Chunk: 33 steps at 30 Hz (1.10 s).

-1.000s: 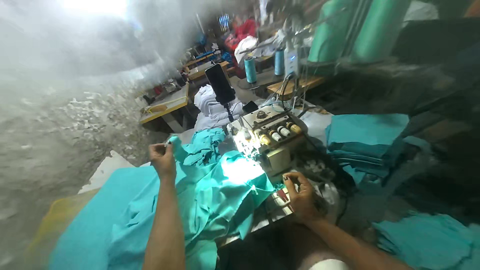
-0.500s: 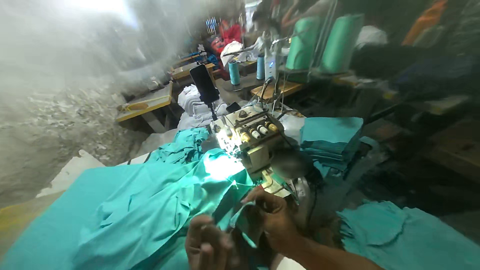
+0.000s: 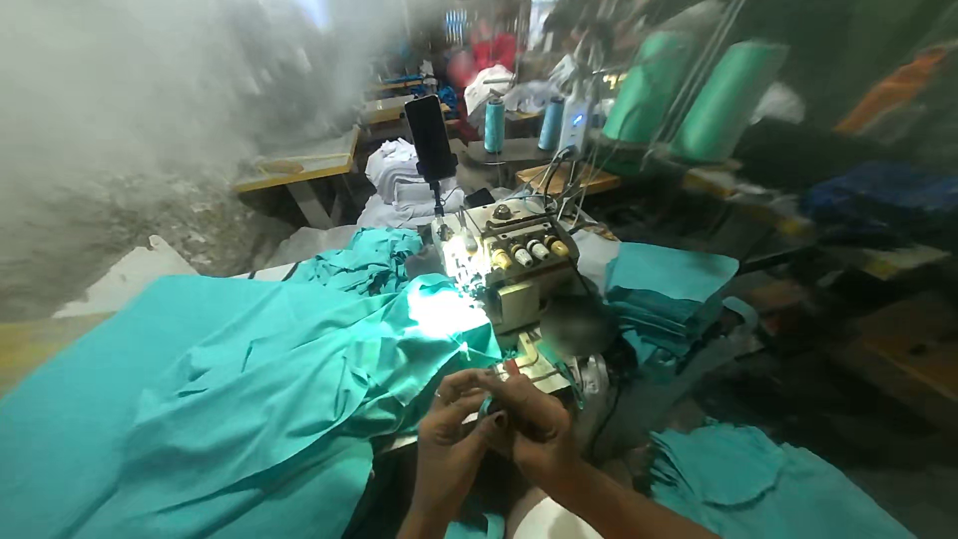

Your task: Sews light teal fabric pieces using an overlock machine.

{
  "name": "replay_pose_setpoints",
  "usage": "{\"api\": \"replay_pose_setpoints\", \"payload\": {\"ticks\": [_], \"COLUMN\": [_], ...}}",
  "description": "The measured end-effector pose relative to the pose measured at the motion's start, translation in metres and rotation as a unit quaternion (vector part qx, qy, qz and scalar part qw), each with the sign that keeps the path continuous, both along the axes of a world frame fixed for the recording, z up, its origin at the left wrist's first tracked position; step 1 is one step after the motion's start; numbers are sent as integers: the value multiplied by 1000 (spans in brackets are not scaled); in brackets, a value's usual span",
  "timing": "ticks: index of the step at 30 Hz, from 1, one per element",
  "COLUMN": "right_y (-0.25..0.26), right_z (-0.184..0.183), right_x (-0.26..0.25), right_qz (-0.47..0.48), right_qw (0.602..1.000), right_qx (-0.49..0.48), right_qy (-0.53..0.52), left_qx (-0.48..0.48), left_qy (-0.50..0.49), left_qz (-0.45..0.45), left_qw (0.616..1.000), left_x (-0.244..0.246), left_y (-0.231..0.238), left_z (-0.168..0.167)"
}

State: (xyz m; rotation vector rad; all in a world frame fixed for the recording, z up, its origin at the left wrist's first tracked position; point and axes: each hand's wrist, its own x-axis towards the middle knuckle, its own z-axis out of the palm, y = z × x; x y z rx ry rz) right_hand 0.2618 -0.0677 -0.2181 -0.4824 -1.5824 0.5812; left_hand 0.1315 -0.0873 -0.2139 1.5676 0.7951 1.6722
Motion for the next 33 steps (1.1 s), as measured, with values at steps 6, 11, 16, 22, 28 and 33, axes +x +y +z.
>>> {"api": "replay_pose_setpoints", "payload": {"ticks": [6,11,16,22,28,33], "right_y": [16,3,5,14,12,20], "right_z": [6,24,47,55,57,52], "right_x": [12,12,32,58,60,75], "right_qz": [-169,48,216,164,-135,-74], "right_qw": [950,996,945,948,913,941], "right_qx": [193,-11,-244,-64,139,132], "right_qy": [-176,-76,-31,-264,-359,-301], "left_qx": [-35,-204,-316,-307,-205,-219], "left_qy": [50,-128,-127,-52,156,200], "left_qz": [50,-134,-268,-188,-120,-161], "left_qw": [997,961,901,932,959,941], "left_x": [-13,-9,-19,-26,-34,-35], "left_y": [-7,-12,-12,-2,12,21], "left_z": [13,17,21,42,70,70]}}
